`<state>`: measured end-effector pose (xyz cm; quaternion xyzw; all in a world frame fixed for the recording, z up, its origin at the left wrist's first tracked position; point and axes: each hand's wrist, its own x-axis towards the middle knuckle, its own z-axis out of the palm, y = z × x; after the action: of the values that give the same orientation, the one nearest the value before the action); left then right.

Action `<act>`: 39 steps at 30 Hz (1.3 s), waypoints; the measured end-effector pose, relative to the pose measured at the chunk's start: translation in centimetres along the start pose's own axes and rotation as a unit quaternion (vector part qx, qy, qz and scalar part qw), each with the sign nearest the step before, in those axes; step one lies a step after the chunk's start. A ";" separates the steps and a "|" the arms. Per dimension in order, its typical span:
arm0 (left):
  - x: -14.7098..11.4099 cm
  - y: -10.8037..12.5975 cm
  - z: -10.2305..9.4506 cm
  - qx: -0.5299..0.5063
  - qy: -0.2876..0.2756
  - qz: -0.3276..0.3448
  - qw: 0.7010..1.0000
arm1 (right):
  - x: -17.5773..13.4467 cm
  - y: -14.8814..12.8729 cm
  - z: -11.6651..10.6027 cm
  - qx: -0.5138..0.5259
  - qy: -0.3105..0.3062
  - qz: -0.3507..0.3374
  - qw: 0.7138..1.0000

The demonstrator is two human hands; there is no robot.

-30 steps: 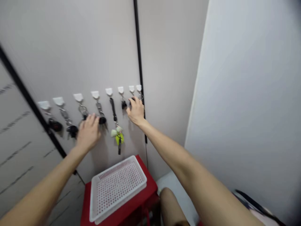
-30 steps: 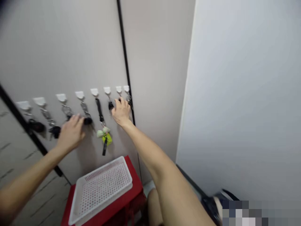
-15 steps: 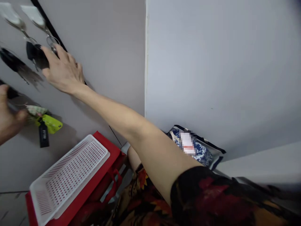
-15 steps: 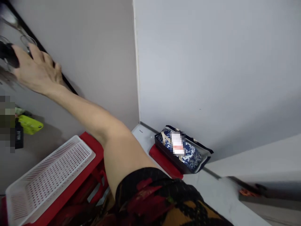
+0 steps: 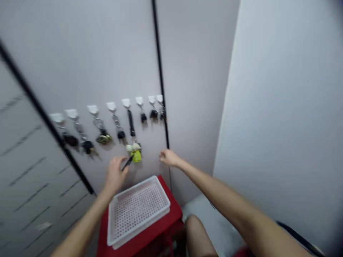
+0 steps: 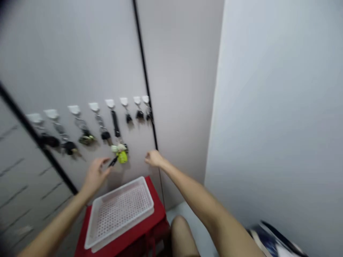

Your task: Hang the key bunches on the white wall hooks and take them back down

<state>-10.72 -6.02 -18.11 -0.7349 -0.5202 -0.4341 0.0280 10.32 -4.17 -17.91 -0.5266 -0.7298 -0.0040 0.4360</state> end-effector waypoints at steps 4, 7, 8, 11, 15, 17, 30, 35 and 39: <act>-2.6 -1.8 -0.8 -0.236 -0.100 -0.229 0.939 | -1.5 -1.2 2.2 0.084 -0.172 -0.064 0.979; -1.4 0.8 -4.6 -0.393 -0.080 -0.183 0.898 | 0.2 -5.7 0.2 0.228 -0.211 -0.064 0.948; -0.7 2.3 -6.4 -0.424 -0.062 -0.142 0.892 | 1.0 -7.6 -1.0 0.309 -0.201 -0.059 0.927; 1.6 6.9 -11.3 -0.472 -0.018 -0.034 0.881 | 3.1 -12.9 -5.0 0.449 -0.105 -0.094 0.882; 2.9 10.0 -14.0 -0.527 -0.024 0.034 0.849 | 3.7 -16.7 -7.1 0.511 -0.070 -0.120 0.848; 3.0 10.3 -13.8 -0.553 -0.040 0.041 0.831 | 3.6 -17.4 -6.9 0.536 -0.081 -0.131 0.830; 4.2 -0.9 -10.5 -0.231 0.165 -0.192 0.939 | 6.4 -12.1 1.1 0.323 -0.091 0.065 0.940; 6.3 -4.4 -11.5 0.002 0.293 -0.227 0.929 | 10.1 -13.0 3.5 0.148 0.044 0.007 0.988; 7.3 -4.2 -9.8 0.067 0.260 -0.224 0.937 | 11.8 -14.6 4.7 0.026 0.021 0.026 0.999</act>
<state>-19.47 -3.53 -8.86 -0.4572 -0.6740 -0.5691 0.1128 -4.69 0.58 -6.64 -0.5335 -0.7066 0.0154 0.4646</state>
